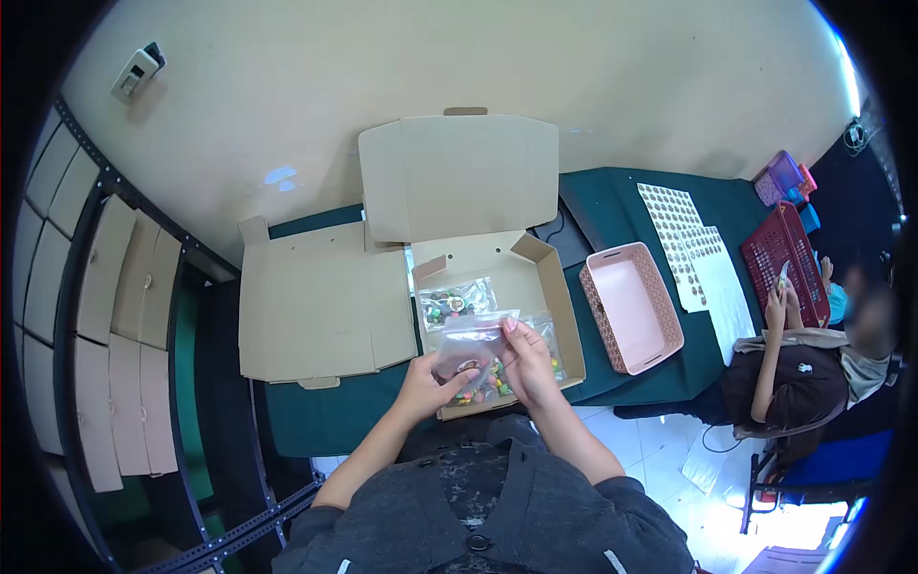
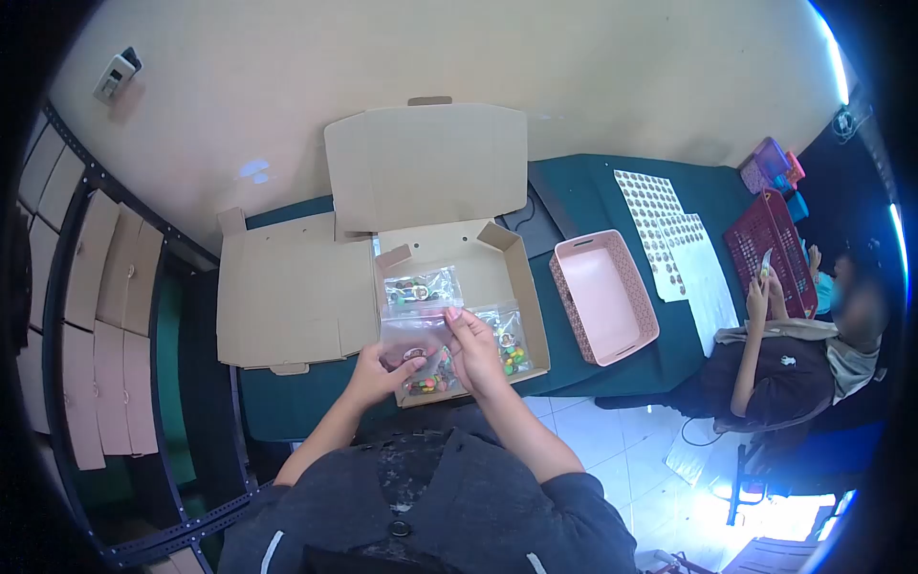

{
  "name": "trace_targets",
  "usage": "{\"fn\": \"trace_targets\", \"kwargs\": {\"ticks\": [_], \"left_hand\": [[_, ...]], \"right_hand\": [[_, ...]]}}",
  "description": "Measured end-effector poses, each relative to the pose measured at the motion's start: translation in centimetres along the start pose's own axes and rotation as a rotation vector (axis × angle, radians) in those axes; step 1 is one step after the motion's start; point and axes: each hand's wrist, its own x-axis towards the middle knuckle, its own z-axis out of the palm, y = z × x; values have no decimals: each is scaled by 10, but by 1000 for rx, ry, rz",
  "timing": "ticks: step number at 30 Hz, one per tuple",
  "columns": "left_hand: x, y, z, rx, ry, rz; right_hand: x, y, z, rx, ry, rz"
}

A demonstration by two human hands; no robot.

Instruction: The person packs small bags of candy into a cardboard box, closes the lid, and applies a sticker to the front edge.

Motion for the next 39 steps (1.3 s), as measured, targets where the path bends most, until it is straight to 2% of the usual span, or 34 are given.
{"fn": "trace_targets", "kwargs": {"ticks": [1,2,3,5,6,9,11,13,15,17,18,19,21,22,23,24,25,26,29,31,33,34,35,36,37,39], "left_hand": [[-1,-5,-1,74,-76,-122],[-2,-9,0,146,-33,-91],[-2,-12,1,144,-29,-93],[-1,-20,3,-55,45,-129],[-2,-22,3,-56,47,-131],[-2,-25,2,-58,36,-102],[-4,-25,0,-65,63,-189],[-5,-25,2,-121,93,-167],[-2,-24,0,-171,116,-135],[-2,-28,-3,-107,-6,-67],[-5,-18,0,-11,5,-214],[-5,-19,1,-9,0,-212],[-4,-21,2,15,-104,-99],[-5,-11,4,1,-152,-212],[-5,-17,3,2,-154,-212],[-5,-25,1,110,-202,-165],[-6,-30,-2,217,-249,-119],[-6,-35,-5,203,-245,-188],[-1,-19,-10,40,-129,-138],[6,-25,-21,-41,-64,-190],[16,-19,-28,-222,163,-149],[17,-9,-28,-263,211,-133],[18,-2,-27,-263,213,-132],[19,4,-26,-222,170,-51],[19,7,-26,-180,126,30],[14,10,-25,-126,79,-12]], "right_hand": [[-1,1,5,13,14,-18],[-1,7,4,-113,49,-64],[-3,9,6,-115,47,-60],[-11,11,9,-429,-57,-16],[-12,18,4,-510,-52,32],[-12,28,-1,-449,-88,43],[-10,34,-3,-383,-68,37],[-10,33,-4,-185,-37,163],[-11,29,0,-236,-24,124],[-10,26,1,-289,-3,81],[-10,25,0,-354,7,59],[-9,25,0,-418,18,39],[-5,30,-6,-335,70,56],[-2,34,-14,-272,124,71],[0,35,-20,-210,177,87],[0,27,-15,-136,261,78],[4,25,-20,-137,261,79],[7,21,-31,-145,246,37],[8,10,-52,-106,276,22],[8,10,-63,-180,243,43],[4,14,-63,-167,201,75],[1,17,-62,-287,140,168],[-2,20,-61,-405,78,260],[-3,23,-58,-456,-26,286],[-6,27,-53,-455,-27,287],[-11,35,-40,-287,-60,393]]}}
